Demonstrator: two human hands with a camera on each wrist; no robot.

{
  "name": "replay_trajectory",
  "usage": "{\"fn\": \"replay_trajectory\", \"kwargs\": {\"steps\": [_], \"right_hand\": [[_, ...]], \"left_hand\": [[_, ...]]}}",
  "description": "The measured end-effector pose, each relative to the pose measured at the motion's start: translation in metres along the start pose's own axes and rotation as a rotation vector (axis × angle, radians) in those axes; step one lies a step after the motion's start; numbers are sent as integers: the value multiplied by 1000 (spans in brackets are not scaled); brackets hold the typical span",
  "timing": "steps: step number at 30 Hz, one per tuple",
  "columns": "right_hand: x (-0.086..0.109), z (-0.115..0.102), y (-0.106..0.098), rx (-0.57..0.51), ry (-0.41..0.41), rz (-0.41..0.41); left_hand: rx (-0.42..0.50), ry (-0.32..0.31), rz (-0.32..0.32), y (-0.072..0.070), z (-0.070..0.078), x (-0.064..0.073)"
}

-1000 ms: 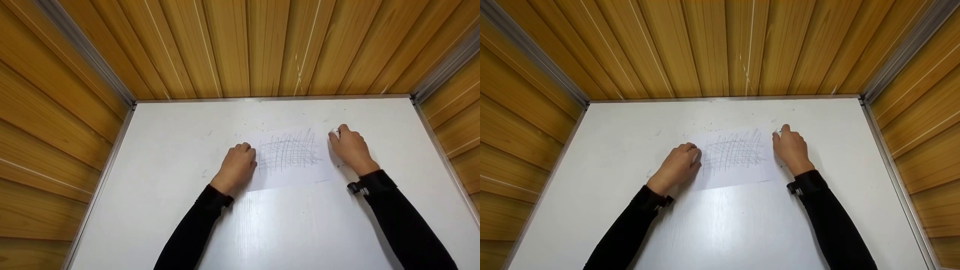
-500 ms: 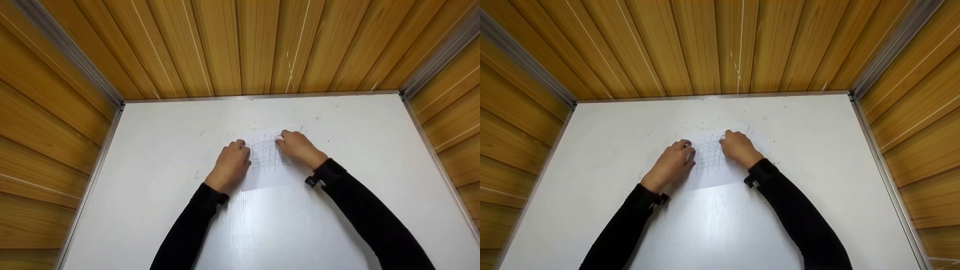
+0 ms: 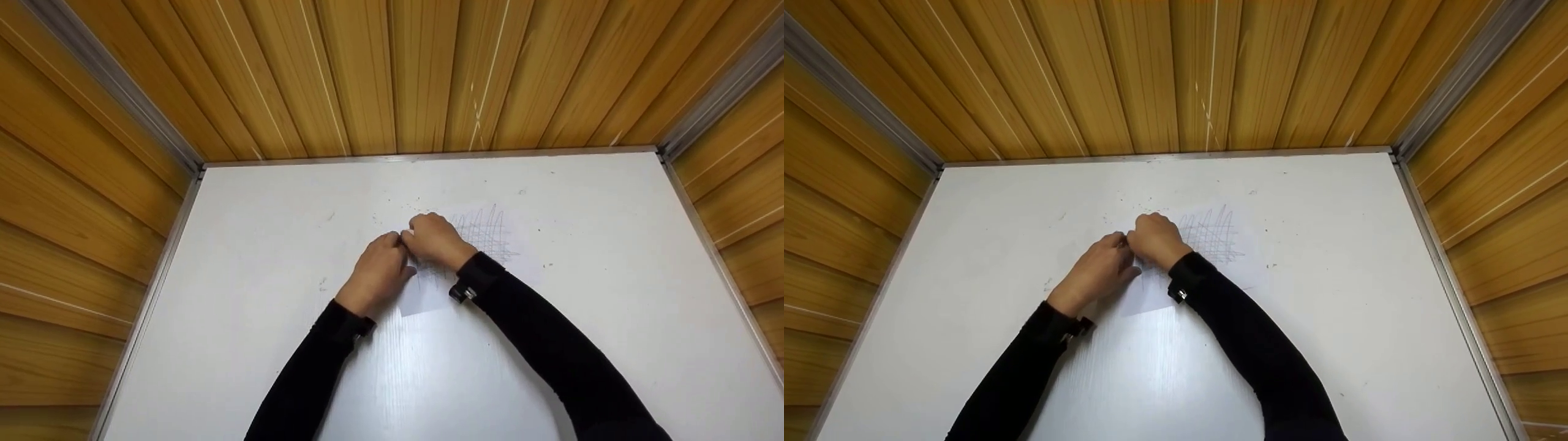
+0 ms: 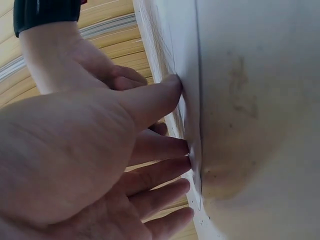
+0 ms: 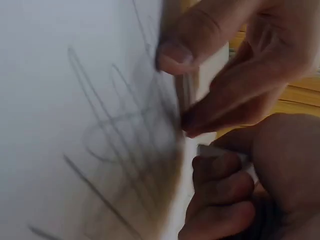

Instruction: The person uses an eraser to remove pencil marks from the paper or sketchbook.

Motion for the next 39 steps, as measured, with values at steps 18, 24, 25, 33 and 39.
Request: {"fn": "replay_trajectory", "kwargs": {"steps": [18, 24, 25, 33, 39], "right_hand": [[22, 57, -26, 37, 87, 82], [51, 123, -58, 7, 191, 131], [54, 129, -62, 9, 194, 134], [57, 110, -65, -7, 198, 88], [30, 45, -35, -109, 128, 39]], "left_hand": [[-136, -19, -29, -9, -2, 6], [-129, -42, -58, -10, -5, 9], [-131, -44, -58, -10, -5, 9], [-114, -49, -77, -7, -6, 11], [-84, -55, -61, -8, -10, 12]]}}
Point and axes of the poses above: each hand's wrist, its own x-axis away from the middle knuckle, its own y-axis out of the palm, z = x × y, the point moved 2 cm from there along -x, towards the middle knuckle, and after that the axes turned 11 degrees about -y, right-handed, at the moved point
